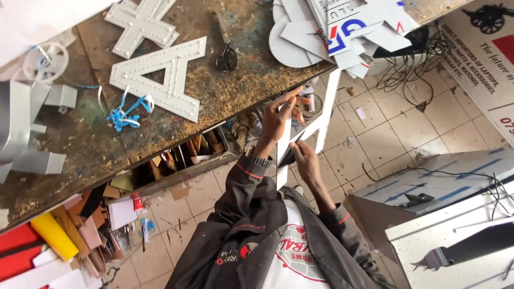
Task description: Applying a blue LED strip to the interior channel of a white plastic letter 'A' cutout on a workbench.
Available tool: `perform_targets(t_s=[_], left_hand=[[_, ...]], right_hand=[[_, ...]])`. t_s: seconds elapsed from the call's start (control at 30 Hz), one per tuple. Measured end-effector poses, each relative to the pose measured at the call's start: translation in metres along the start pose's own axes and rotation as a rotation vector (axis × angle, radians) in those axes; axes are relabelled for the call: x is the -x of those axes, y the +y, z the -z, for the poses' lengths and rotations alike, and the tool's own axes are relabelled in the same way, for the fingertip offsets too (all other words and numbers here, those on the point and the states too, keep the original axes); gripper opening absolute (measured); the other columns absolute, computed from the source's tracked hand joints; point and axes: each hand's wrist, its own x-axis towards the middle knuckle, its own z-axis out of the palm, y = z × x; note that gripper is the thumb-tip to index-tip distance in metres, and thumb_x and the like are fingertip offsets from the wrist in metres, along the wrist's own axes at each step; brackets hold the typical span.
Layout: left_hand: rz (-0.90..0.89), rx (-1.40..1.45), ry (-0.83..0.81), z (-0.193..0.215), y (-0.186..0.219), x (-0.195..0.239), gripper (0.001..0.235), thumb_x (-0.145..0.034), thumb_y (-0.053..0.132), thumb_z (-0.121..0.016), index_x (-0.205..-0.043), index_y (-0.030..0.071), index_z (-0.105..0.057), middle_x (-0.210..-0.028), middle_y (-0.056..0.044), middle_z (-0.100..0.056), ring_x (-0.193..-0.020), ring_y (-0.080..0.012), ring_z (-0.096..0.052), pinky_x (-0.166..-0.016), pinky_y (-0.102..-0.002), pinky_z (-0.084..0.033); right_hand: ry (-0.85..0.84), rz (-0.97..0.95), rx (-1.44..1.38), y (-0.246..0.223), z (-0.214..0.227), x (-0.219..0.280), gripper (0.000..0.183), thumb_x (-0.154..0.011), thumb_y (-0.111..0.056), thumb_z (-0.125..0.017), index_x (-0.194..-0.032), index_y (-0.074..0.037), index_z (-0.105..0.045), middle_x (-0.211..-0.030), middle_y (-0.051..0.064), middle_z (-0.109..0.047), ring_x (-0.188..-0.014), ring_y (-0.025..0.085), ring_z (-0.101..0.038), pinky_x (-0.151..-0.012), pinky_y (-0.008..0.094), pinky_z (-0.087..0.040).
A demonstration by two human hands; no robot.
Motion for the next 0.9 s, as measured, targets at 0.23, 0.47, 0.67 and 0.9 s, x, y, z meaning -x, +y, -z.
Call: perform_targets(t_s=[0.23,0.47,0.67,0.9], left_hand=[[0.312,-0.658,0.091,-0.041,0.020,0.024,0.060,-0.100,0.035,-0.074,-0.126,-0.019,-0.077,-0.085,-0.031,-0.077,-0.071,-0.0372,-0.074,-0.056,-0.050,-0.050],[0.245,-0.842,0.076,-0.002,-0.105,0.080,0.063,-0.110,0.051,-0.068,-0.091,-0.009,-0.075,-0.073,-0.029,-0.073,-0.070,-0.0415,-0.079,-0.055,-0.046,-0.055],[0.136,-0.689,0.167,0.007,-0.044,0.057,0.068,-0.109,0.057,-0.070,-0.065,0.006,-0.066,-0.052,-0.012,-0.063,-0.046,-0.0190,-0.059,-0.046,-0.032,-0.045],[0.282,-0.227,0.419,0.043,-0.025,0.049,0.054,-0.097,0.037,-0.093,-0.097,-0.017,-0.082,-0.086,-0.036,-0.079,-0.078,-0.0368,-0.083,-0.060,-0.052,-0.066]], right_hand=[[0.180,0.130,-0.082,-0.054,0.031,0.001,0.026,-0.119,-0.023,-0.069,-0.100,-0.007,-0.073,-0.083,0.009,-0.065,-0.083,0.022,-0.065,-0.083,0.045,-0.054],[0.334,0.171,-0.106,-0.037,0.043,-0.025,0.031,-0.110,-0.010,-0.070,-0.083,-0.011,-0.054,-0.072,-0.001,-0.050,-0.071,0.011,-0.050,-0.064,0.031,-0.042],[0.311,0.135,-0.276,-0.022,0.058,-0.009,0.032,-0.109,-0.014,-0.074,-0.082,-0.012,-0.057,-0.068,0.001,-0.053,-0.065,0.009,-0.052,-0.060,0.026,-0.044],[0.356,0.104,-0.279,-0.024,0.120,0.044,0.028,-0.108,-0.008,-0.076,-0.083,-0.009,-0.064,-0.071,0.008,-0.065,-0.068,0.011,-0.060,-0.065,0.026,-0.049]])
